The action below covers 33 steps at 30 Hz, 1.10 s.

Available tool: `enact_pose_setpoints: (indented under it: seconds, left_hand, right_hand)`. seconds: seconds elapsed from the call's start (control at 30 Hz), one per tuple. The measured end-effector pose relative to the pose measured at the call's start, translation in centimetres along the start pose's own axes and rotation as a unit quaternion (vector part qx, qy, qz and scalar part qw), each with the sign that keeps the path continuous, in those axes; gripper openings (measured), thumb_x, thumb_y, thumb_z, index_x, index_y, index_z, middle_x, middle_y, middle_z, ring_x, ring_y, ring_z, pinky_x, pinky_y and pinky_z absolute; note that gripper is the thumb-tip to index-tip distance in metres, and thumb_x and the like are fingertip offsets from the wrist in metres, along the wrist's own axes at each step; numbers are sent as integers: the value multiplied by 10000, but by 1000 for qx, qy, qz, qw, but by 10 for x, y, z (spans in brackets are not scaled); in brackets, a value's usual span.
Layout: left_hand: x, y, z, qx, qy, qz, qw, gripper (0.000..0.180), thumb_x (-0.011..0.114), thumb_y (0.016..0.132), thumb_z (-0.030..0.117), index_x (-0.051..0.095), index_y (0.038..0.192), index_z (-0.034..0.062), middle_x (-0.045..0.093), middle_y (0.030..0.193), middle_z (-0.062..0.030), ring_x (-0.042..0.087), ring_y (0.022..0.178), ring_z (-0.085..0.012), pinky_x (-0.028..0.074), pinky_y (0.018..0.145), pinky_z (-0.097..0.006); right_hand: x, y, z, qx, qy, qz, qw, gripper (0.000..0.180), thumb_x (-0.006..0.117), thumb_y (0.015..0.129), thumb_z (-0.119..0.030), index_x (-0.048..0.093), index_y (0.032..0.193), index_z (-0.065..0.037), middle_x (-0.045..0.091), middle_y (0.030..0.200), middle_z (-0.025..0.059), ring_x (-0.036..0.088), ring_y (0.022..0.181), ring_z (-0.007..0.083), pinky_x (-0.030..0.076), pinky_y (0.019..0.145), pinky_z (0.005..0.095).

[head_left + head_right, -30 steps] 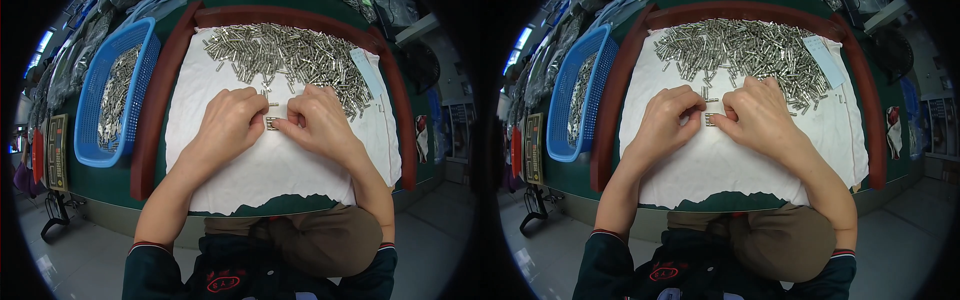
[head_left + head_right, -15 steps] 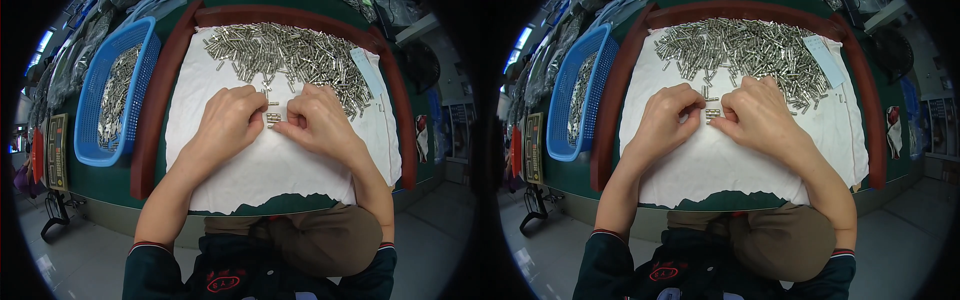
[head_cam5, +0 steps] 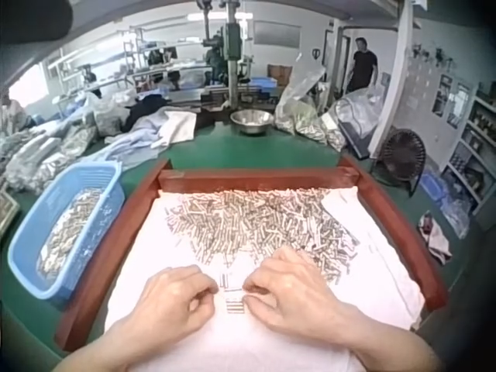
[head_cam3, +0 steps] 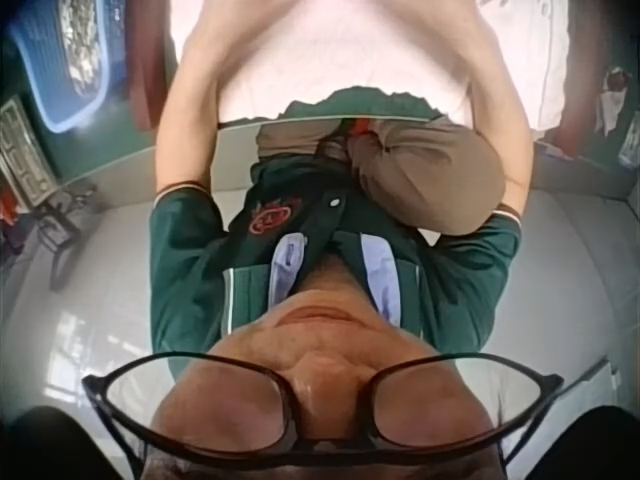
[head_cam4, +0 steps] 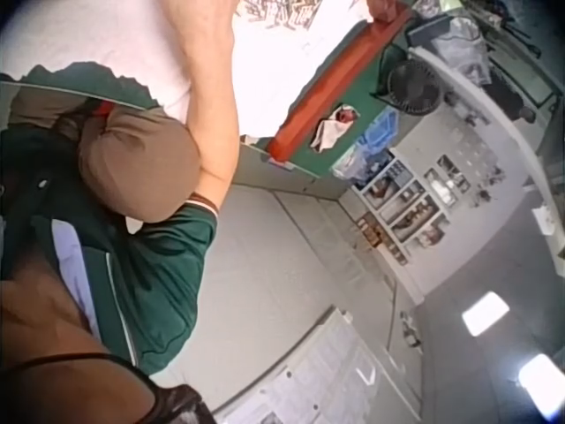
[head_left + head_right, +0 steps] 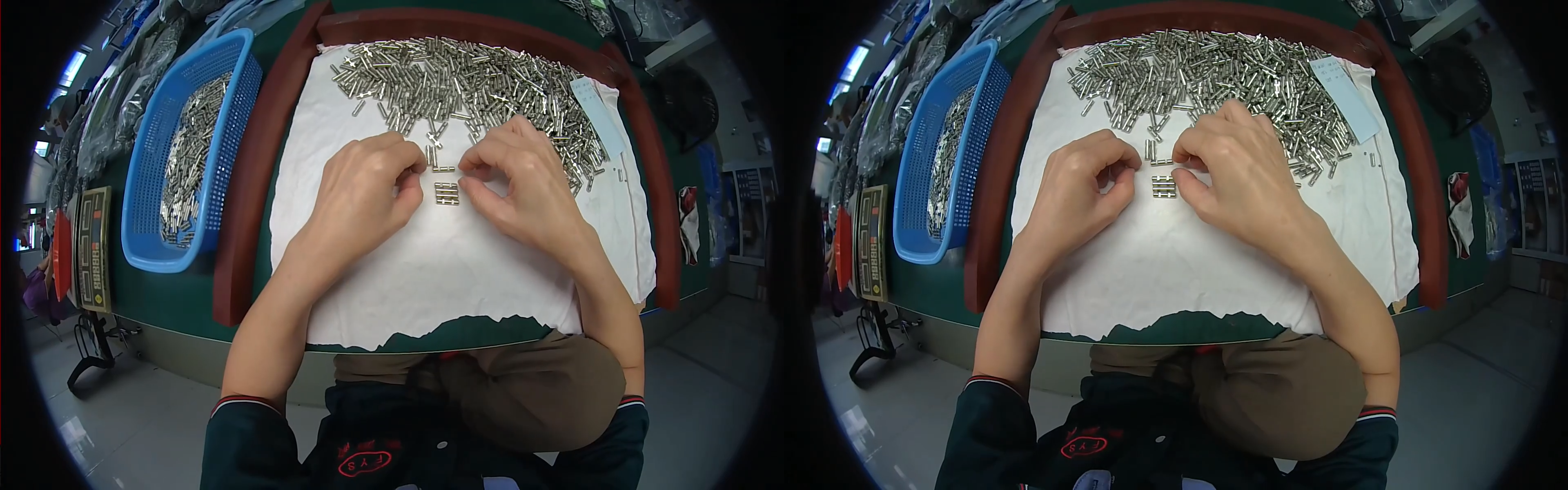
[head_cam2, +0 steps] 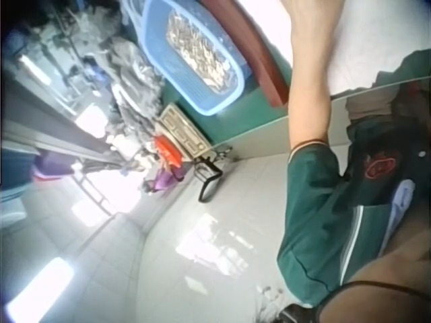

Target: Sorting and counting small metal pins on a workbench in a factory setting.

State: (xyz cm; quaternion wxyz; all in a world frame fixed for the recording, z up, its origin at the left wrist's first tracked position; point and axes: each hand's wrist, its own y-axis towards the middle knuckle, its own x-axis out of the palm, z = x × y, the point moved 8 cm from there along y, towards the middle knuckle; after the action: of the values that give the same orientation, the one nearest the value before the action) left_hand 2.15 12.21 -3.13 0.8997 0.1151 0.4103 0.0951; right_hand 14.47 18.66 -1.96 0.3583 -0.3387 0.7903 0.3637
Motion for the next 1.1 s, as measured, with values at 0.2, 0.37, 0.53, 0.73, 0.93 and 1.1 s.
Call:
enact_pose_setpoints:
  seconds: [0.2,0.37,0.53,0.73,0.93,1.1]
  left_hand:
    - [0,-1,5,21,14,-3,1000,117,613,761,-33,679,857,-40,636,770,-118,628,648,-230,507,616,-312]
    - [1,-1,2,15,31,-6,999,116,611,760,-25,691,840,-47,637,773,-123,632,648,-241,507,617,-321]
    - [1,0,2,12,43,-9,999,114,610,755,-12,692,831,-39,631,768,-130,625,642,-258,502,614,-337]
    - [0,-1,2,13,49,-11,999,103,612,754,-8,689,818,-32,628,764,-130,625,648,-263,496,609,-345]
    - [2,0,3,19,46,-9,999,102,611,754,-13,688,818,-32,626,761,-132,622,644,-264,495,607,-344]
    - [1,-1,5,32,40,-4,999,113,614,750,-12,681,837,-35,624,766,-134,620,639,-261,494,605,-341]
  right_hand:
    - [4,-4,-5,-42,-18,12,999,214,651,729,7,724,928,-18,619,816,73,541,866,253,436,800,363]
    - [7,-3,-6,-42,-32,-13,999,264,641,722,19,740,963,-29,606,808,72,538,869,255,435,805,369]
    - [6,-4,-7,-54,-23,-12,998,238,650,700,17,755,903,-51,598,785,52,542,858,245,430,809,363]
    - [3,-2,-11,-56,-5,-17,998,200,659,679,9,747,849,-50,609,778,49,548,858,238,433,807,359]
    - [1,-2,-4,-39,-7,-3,999,136,641,722,-28,740,815,-38,616,752,59,541,856,246,413,807,377]
    - [2,-1,-7,-34,-5,-21,999,150,675,714,-94,731,834,-22,611,760,62,536,873,248,406,803,377]
